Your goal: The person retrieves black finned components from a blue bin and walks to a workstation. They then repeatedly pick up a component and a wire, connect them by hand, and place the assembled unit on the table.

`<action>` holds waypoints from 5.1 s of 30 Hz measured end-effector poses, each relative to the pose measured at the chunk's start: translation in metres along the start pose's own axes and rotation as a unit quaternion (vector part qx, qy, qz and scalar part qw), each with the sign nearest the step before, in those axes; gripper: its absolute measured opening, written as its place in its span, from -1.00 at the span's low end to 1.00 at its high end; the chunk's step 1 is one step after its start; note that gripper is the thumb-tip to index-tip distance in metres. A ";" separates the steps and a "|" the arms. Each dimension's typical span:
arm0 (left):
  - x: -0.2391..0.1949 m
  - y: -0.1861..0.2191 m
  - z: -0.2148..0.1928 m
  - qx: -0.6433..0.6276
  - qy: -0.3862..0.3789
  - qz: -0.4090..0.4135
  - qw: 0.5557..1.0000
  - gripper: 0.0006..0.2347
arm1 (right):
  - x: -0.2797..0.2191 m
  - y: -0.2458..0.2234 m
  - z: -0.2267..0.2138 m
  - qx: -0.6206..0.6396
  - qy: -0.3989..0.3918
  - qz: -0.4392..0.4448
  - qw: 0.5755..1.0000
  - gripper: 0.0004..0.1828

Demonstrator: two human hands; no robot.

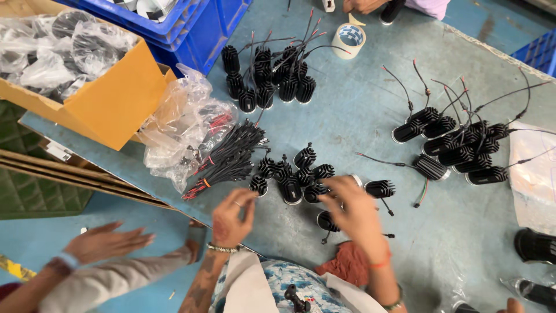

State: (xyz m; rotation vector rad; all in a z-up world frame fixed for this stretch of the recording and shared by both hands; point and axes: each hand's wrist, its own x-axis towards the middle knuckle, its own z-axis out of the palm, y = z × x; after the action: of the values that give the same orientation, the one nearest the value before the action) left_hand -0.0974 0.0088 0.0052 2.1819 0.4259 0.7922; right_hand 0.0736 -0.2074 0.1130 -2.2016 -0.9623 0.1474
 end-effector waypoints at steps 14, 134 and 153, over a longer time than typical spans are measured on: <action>0.107 -0.101 -0.009 0.155 -0.158 -0.020 0.975 -0.90 | -0.001 -0.012 0.121 -0.083 0.023 0.096 0.992 -0.21; 0.070 0.027 0.014 -0.344 -0.578 -0.061 0.738 -0.37 | -0.095 -0.097 0.114 -0.084 0.289 0.148 0.942 -0.76; 0.035 -0.034 0.087 -0.390 -0.512 -0.069 0.762 -0.84 | -0.107 -0.053 0.113 0.067 0.362 0.318 0.874 -0.74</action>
State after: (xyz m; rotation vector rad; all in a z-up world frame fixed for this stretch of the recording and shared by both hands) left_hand -0.0157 0.0011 -0.0511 1.4326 -0.2864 -0.3583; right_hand -0.0753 -0.1912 0.0465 -2.0947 0.1938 -0.2914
